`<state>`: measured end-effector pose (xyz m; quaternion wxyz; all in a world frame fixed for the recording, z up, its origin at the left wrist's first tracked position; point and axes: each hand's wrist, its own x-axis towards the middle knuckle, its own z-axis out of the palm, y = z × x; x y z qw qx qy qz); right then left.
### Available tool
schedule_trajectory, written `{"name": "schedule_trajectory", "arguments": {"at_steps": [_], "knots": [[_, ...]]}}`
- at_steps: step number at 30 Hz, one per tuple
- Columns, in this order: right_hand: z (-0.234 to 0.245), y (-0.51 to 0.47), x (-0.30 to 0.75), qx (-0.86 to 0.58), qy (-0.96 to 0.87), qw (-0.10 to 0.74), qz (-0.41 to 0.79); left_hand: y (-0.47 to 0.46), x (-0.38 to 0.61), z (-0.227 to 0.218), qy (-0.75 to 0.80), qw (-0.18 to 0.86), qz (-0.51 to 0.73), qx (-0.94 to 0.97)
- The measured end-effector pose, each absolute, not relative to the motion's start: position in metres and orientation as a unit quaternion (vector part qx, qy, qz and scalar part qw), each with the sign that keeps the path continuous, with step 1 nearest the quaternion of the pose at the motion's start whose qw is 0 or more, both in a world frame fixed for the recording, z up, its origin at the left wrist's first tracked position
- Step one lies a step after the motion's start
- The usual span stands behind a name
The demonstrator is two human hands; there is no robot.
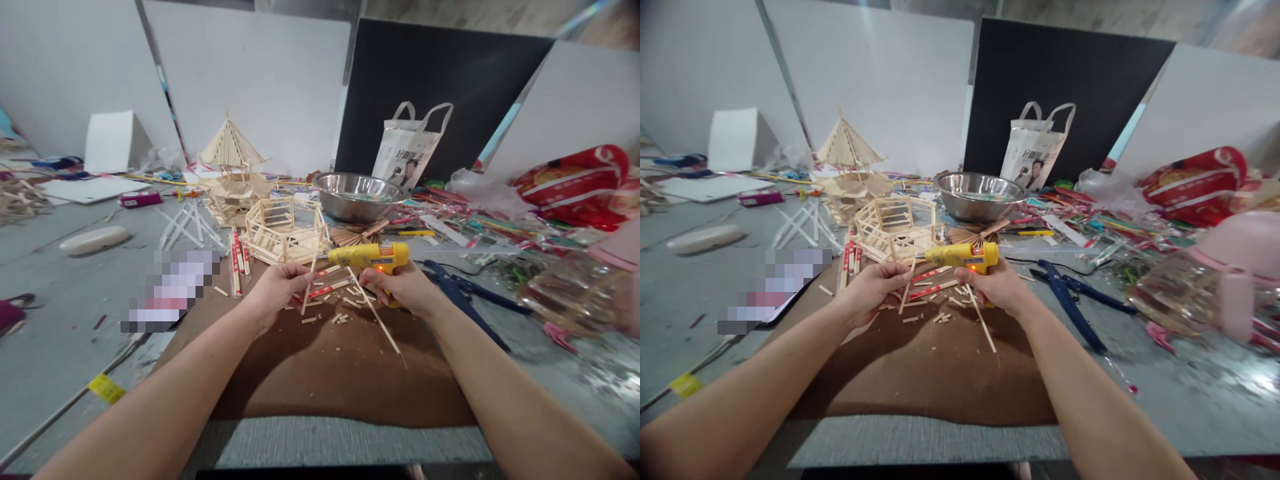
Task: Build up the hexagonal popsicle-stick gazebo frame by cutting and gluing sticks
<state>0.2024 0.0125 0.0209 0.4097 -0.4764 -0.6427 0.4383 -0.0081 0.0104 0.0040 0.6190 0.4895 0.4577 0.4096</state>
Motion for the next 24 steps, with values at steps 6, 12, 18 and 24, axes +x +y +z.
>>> {"name": "schedule_trajectory", "arguments": {"at_steps": [6,12,18,24], "knots": [[0.0225,0.0108,0.1990,-0.475,-0.651,0.420,0.418,0.0107,-0.0093,0.0035,0.461,0.615,0.415,0.487],[0.0183,0.0127,0.2005,-0.473,-0.659,0.417,0.410,0.0106,-0.0088,0.0057,0.466,0.614,0.411,0.487],[0.0186,0.0136,0.2007,-0.476,-0.672,0.413,0.389,0.0105,-0.0088,0.0064,0.474,0.607,0.406,0.492],[0.0193,0.0130,0.1998,-0.468,-0.676,0.418,0.387,0.0105,-0.0097,0.0059,0.466,0.611,0.406,0.494]]}}
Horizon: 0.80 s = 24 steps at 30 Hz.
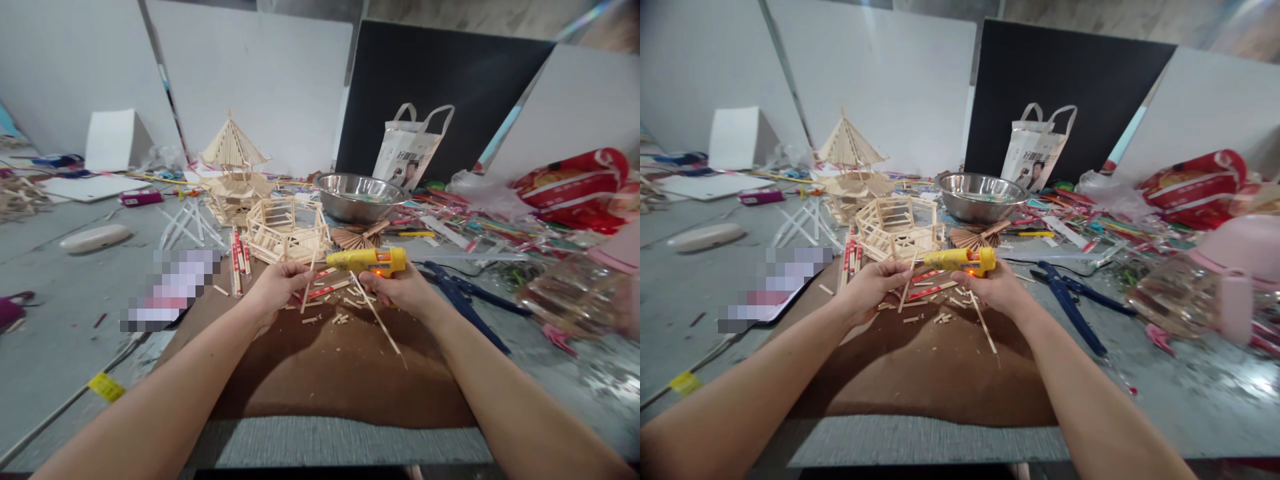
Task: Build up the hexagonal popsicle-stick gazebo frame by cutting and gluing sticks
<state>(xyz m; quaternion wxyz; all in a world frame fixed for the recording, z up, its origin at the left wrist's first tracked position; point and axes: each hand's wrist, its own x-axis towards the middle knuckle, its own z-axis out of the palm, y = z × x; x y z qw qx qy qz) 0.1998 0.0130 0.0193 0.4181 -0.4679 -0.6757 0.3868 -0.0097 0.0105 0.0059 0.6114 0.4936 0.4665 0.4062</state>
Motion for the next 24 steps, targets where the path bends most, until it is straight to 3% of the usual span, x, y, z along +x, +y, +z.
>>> {"name": "schedule_trajectory", "arguments": {"at_steps": [24], "knots": [[0.0184,0.0153,0.2014,-0.481,-0.653,0.419,0.409,0.0103,-0.0105,0.0055,0.471,0.606,0.398,0.502]]}}
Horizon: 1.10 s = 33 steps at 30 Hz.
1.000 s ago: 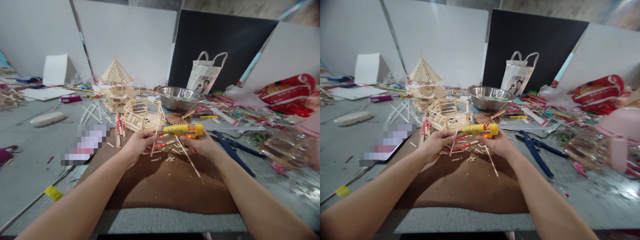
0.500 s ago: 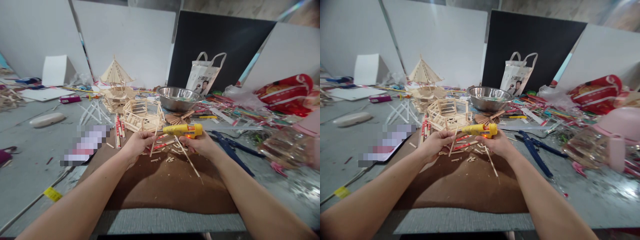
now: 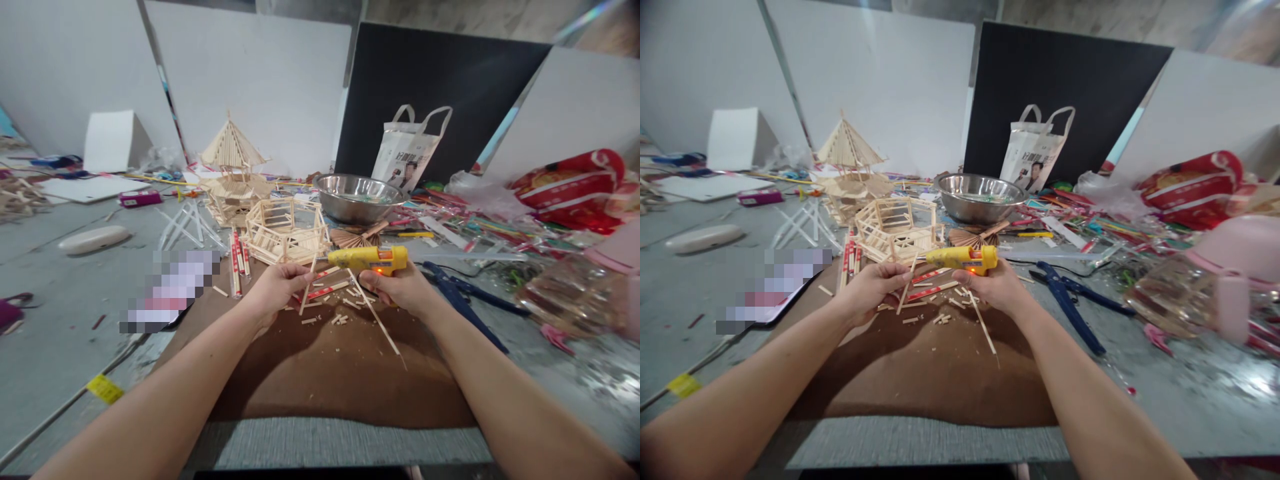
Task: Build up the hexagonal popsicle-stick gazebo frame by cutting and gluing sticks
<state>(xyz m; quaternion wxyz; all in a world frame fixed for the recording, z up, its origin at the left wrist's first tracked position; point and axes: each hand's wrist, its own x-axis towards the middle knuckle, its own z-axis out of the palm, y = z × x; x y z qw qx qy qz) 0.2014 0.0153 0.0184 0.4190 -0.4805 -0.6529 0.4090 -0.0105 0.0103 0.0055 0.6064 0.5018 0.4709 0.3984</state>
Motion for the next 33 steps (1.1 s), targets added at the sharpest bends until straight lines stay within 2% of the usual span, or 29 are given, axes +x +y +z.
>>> {"name": "schedule_trajectory", "arguments": {"at_steps": [25,33], "knots": [[0.0165,0.0184,0.2044,-0.498,-0.648,0.437,0.374,0.0116,-0.0108,0.0036,0.461,0.611,0.396,0.507],[0.0197,0.0106,0.1984,-0.470,-0.658,0.427,0.405,0.0160,-0.0135,0.0042,0.435,0.622,0.469,0.452]]}}
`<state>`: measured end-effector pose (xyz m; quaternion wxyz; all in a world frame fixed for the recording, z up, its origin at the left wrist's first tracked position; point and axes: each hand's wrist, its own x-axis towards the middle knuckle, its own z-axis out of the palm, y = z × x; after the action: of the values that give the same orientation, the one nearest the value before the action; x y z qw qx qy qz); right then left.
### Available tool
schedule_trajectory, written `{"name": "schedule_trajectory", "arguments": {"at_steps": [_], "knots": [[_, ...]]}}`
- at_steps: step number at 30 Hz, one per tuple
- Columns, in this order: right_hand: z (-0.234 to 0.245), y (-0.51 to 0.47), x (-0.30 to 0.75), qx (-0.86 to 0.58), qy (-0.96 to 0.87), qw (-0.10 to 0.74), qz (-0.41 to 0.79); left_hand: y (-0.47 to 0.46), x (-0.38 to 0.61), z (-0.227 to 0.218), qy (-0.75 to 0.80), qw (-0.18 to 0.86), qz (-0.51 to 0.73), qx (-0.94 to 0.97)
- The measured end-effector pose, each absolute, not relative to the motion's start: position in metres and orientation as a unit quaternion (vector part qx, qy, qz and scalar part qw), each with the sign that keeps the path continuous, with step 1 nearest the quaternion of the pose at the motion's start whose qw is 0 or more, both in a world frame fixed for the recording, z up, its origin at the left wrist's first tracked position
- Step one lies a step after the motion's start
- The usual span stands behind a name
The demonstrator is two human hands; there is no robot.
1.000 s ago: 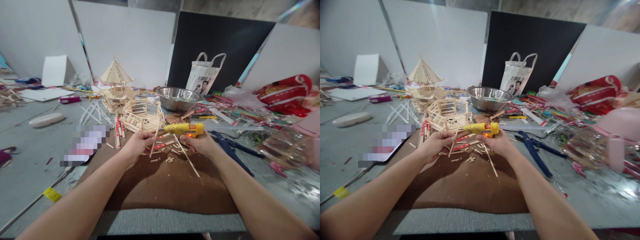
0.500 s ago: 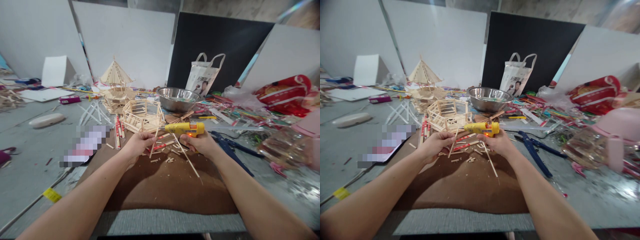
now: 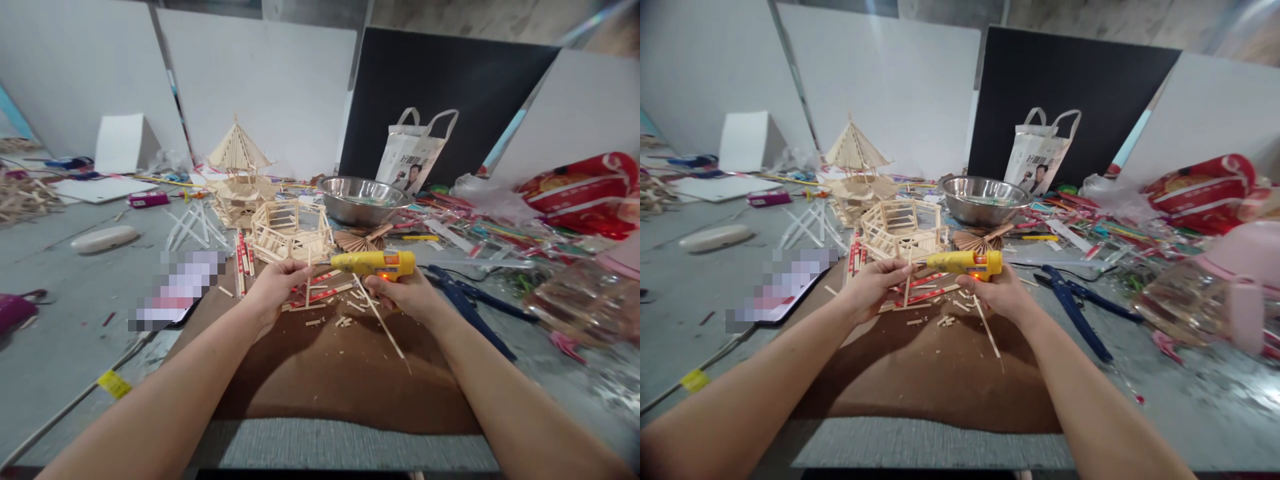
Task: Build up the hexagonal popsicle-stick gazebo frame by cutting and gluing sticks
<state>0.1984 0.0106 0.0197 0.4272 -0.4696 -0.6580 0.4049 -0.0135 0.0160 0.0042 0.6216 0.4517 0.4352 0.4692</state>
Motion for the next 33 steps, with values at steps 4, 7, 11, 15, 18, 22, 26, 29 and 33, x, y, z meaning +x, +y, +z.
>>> {"name": "schedule_trajectory", "arguments": {"at_steps": [4,7,11,15,18,22,26,29,33], "knots": [[0.0186,0.0096,0.1959,-0.450,-0.671,0.437,0.395,0.0178,-0.0147,0.0034,0.433,0.627,0.483,0.431],[0.0191,0.0094,0.1940,-0.449,-0.671,0.448,0.385,0.0171,-0.0139,0.0039,0.437,0.625,0.477,0.437],[0.0195,0.0096,0.1920,-0.450,-0.666,0.464,0.373,0.0154,-0.0122,0.0047,0.432,0.622,0.464,0.460],[0.0186,0.0102,0.1915,-0.446,-0.662,0.471,0.376,0.0151,-0.0123,0.0044,0.431,0.625,0.452,0.469],[0.0173,0.0109,0.1922,-0.447,-0.666,0.463,0.377,0.0155,-0.0128,0.0040,0.430,0.627,0.452,0.467],[0.0151,0.0117,0.1930,-0.444,-0.665,0.462,0.385,0.0153,-0.0130,0.0046,0.428,0.627,0.452,0.467],[0.0139,0.0119,0.1934,-0.448,-0.666,0.456,0.384,0.0142,-0.0126,0.0062,0.431,0.628,0.450,0.466],[0.0132,0.0118,0.1939,-0.447,-0.673,0.448,0.383,0.0139,-0.0128,0.0064,0.425,0.630,0.450,0.470],[0.0129,0.0119,0.1944,-0.444,-0.676,0.452,0.377,0.0147,-0.0132,0.0055,0.428,0.631,0.444,0.471]]}}
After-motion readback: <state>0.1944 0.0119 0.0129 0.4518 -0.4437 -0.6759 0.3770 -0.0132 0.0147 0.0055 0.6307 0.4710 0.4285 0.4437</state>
